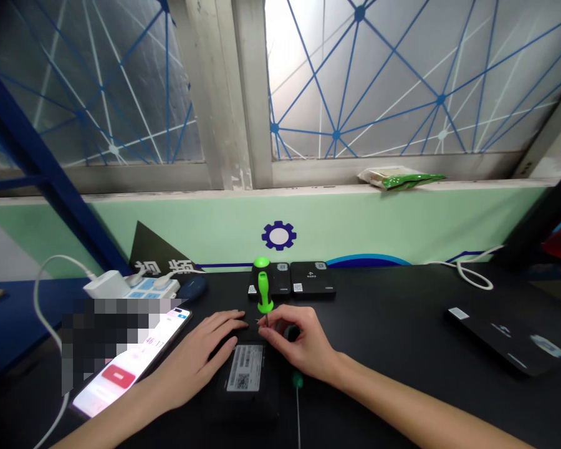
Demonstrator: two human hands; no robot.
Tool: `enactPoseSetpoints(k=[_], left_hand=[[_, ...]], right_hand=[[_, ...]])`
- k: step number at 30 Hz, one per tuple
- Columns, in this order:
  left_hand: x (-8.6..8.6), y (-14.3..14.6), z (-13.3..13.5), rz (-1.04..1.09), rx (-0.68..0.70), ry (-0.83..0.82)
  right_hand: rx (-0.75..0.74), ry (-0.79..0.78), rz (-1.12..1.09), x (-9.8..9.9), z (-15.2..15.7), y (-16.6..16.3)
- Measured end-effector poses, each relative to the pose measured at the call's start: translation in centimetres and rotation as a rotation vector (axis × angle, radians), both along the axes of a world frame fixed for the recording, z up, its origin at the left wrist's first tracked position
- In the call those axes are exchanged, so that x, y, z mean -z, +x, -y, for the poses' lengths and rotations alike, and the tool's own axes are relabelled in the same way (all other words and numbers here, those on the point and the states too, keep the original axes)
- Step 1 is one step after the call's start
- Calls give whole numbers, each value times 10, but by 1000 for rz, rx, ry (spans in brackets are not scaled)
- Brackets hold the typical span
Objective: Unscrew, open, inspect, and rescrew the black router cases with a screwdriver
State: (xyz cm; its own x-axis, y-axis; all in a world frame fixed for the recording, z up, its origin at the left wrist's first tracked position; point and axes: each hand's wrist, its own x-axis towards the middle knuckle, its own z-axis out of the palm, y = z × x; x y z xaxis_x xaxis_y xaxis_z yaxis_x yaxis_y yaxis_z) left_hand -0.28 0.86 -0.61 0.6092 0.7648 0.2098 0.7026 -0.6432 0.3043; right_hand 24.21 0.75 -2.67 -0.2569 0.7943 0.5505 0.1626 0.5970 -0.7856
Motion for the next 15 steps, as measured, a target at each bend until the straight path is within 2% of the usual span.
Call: enactPoseSetpoints(k=[8,15], left_hand=[[1,0,0,-14,-11,-2],[0,1,1,-12,-19,-9]], right_hand=[[31,-55,-50,4,-2,-1],[7,10,-16,0,1,1]])
